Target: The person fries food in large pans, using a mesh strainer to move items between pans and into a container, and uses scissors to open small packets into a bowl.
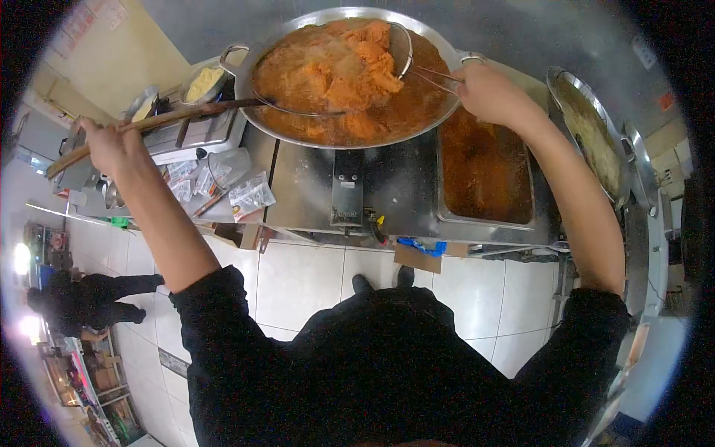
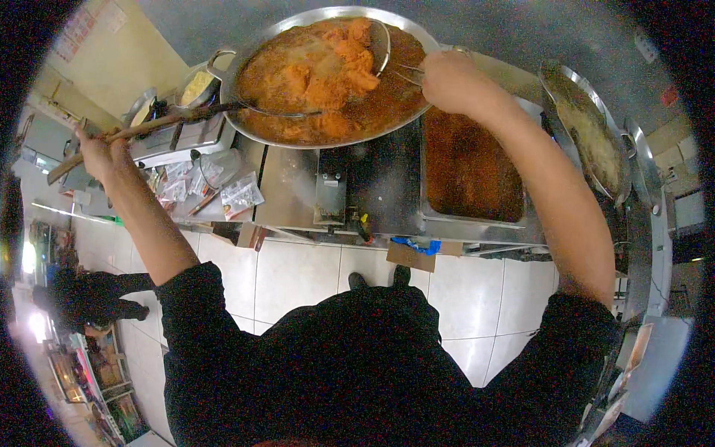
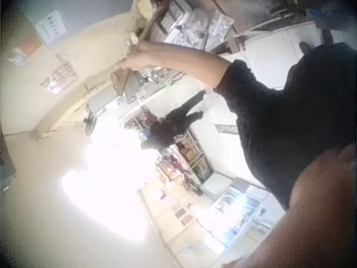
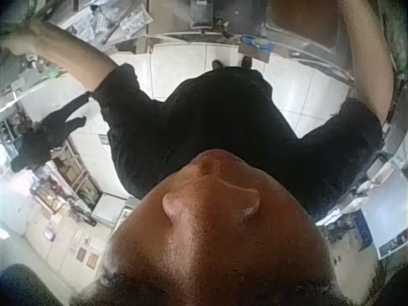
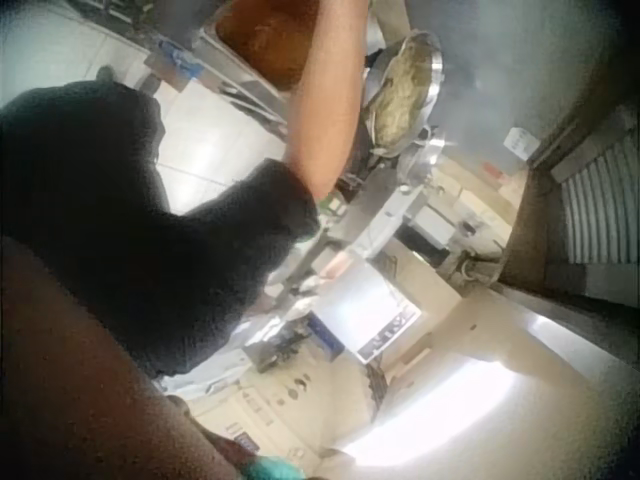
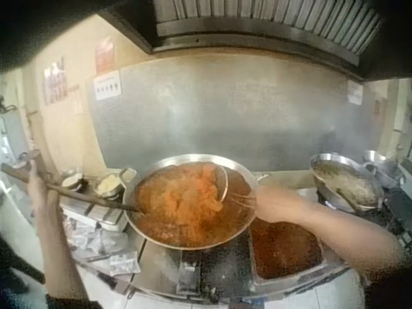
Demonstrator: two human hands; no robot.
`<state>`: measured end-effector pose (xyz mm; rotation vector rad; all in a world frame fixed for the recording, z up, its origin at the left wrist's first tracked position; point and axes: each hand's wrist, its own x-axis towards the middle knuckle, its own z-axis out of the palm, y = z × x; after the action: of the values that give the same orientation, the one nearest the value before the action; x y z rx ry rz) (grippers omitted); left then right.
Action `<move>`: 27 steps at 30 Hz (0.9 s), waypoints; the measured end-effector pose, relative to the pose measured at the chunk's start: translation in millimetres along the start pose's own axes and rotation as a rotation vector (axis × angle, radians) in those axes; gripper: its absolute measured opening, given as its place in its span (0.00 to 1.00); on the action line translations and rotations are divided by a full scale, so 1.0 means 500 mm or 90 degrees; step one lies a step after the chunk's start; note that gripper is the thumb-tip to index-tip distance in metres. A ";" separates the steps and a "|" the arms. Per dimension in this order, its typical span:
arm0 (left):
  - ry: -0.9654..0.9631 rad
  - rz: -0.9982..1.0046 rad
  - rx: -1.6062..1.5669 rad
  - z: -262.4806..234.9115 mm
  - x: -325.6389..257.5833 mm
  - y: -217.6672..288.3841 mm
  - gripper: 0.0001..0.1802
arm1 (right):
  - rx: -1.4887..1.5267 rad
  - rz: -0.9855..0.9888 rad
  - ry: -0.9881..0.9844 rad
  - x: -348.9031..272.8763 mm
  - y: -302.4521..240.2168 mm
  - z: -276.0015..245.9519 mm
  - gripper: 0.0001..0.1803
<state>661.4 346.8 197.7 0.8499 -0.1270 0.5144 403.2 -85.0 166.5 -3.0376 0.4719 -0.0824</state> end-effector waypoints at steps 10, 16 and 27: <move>0.037 0.017 0.138 0.038 -0.065 -0.027 0.25 | -0.283 -0.040 -0.033 0.066 -0.079 -0.121 0.13; 0.088 -0.005 0.094 0.044 -0.077 -0.014 0.26 | -0.244 0.083 -0.148 0.003 -0.213 -0.234 0.16; -0.121 0.149 0.030 0.067 -0.139 0.008 0.30 | -0.455 0.164 -0.070 0.065 -0.114 -0.296 0.14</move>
<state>602.3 297.6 201.0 0.9350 -0.3935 0.6563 441.9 -49.2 319.8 -3.5813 1.0778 0.3377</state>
